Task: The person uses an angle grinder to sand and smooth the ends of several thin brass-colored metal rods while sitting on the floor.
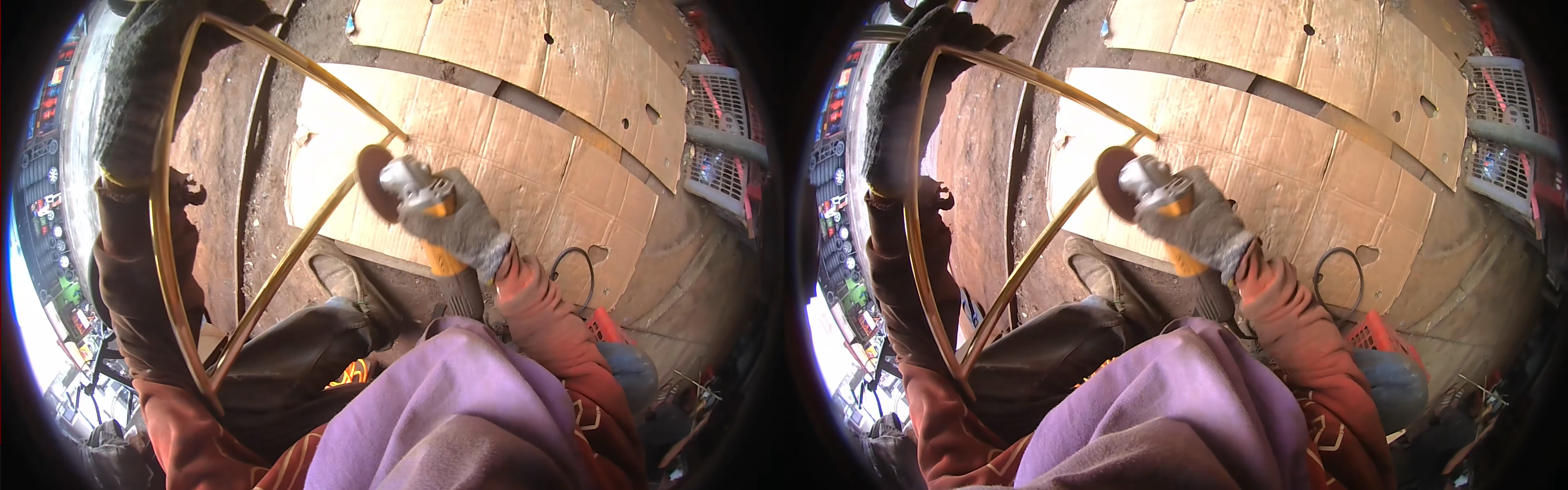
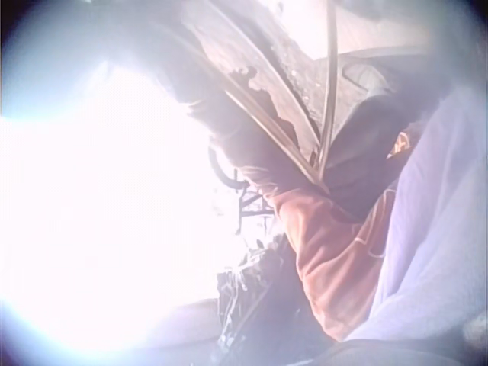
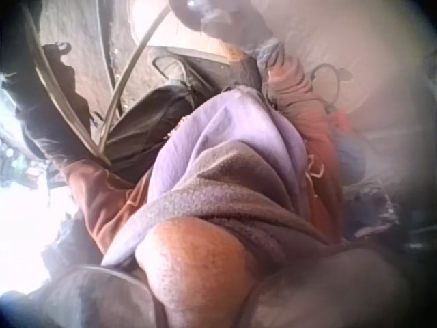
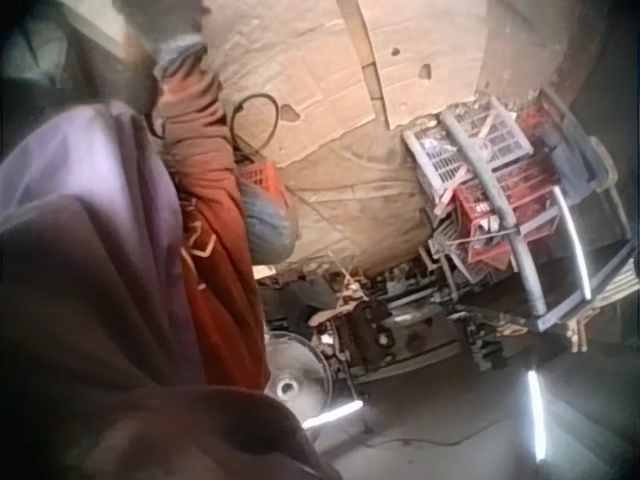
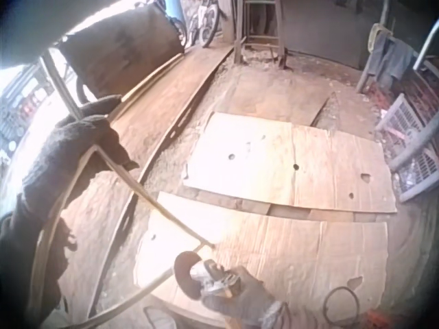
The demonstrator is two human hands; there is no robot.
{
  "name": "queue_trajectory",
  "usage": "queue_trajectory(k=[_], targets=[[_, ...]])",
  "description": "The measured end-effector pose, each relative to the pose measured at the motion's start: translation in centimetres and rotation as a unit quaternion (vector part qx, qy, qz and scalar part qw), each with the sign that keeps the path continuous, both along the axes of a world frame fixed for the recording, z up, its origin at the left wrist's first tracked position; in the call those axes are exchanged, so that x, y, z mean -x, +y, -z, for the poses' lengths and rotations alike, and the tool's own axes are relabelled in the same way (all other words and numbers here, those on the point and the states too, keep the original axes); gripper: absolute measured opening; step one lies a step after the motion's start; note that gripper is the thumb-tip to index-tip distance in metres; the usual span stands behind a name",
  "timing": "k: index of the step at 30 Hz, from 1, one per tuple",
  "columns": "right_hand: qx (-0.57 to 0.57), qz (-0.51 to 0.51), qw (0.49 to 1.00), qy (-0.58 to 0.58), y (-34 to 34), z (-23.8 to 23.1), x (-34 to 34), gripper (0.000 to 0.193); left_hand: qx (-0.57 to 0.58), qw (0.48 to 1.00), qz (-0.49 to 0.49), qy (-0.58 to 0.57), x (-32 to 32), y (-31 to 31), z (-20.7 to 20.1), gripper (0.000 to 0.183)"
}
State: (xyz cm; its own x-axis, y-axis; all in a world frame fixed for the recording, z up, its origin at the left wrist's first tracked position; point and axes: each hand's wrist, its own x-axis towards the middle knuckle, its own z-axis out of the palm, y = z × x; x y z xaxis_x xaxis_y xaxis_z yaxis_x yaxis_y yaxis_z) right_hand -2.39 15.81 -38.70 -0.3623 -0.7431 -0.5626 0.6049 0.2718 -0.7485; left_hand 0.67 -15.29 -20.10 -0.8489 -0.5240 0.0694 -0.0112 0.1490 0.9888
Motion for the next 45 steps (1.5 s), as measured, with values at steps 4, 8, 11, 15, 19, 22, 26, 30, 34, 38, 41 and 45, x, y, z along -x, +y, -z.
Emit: queue_trajectory(k=[4, 8, 11, 15, 19, 22, 26, 30, 34, 38, 41, 45], targets=[[0.002, -0.098, 0.982, 0.161, 0.0, -2.9, -1.6, 0.066, 0.119, 0.992, -0.004, -0.027, 1.0, 4.2, -2.6, 0.046], [0.02, -0.029, 0.999, 0.024, -0.4, -2.0, 1.4, 0.063, 0.192, 0.98, 0.016, -0.046, 3.0, 8.5, -4.8, 0.047], [-0.1, -0.046, 0.99, 0.093, 0.2, 0.0, 4.3, 0.06, 0.198, 0.978, 0.051, -0.048, 5.3, 10.0, -3.2, 0.048], [0.025, -0.115, 0.987, 0.106, -0.2, -3.1, 0.5, 0.074, 0.244, 0.967, 0.007, -0.068, 2.9, 11.2, -5.6, 0.049], [-0.03, -0.165, 0.973, 0.156, 0.7, -4.5, 1.4, 0.08, 0.182, 0.98, 0.057, -0.066, 5.0, 11.8, -3.9, 0.051], [-0.001, -0.147, 0.973, 0.18, 0.7, -1.0, 3.0, 0.077, 0.256, 0.956, 0.071, -0.125, 4.3, 14.2, -6.3, 0.052], [-0.055, -0.13, 0.986, 0.083, 0.0, -0.7, 5.0, 0.072, 0.172, 0.977, 0.093, -0.081, 4.4, 13.3, -5.5, 0.05], [-0.005, -0.167, 0.974, 0.155, -0.2, -2.9, 2.2, 0.077, 0.201, 0.973, 0.099, -0.051, 4.9, 11.0, -3.2, 0.049], [0.015, -0.153, 0.98, 0.124, -0.4, -4.8, 2.7, 0.075, 0.233, 0.959, 0.086, -0.133, 5.4, 12.7, -5.8, 0.05], [0.017, -0.129, 0.987, 0.095, 1.3, -4.0, 3.7, 0.073, 0.181, 0.97, 0.123, -0.11, 5.4, 12.6, -5.5, 0.051], [0.011, -0.172, 0.971, 0.168, 3.4, -5.9, 6.1, 0.075, 0.284, 0.948, 0.07, -0.126, 4.5, 15.1, -5.3, 0.053], [-0.083, -0.354, 0.85, 0.381, 5.2, -12.9, 8.8, 0.079, 0.229, 0.963, 0.026, -0.138, 2.9, 12.9, -7.8, 0.052]])
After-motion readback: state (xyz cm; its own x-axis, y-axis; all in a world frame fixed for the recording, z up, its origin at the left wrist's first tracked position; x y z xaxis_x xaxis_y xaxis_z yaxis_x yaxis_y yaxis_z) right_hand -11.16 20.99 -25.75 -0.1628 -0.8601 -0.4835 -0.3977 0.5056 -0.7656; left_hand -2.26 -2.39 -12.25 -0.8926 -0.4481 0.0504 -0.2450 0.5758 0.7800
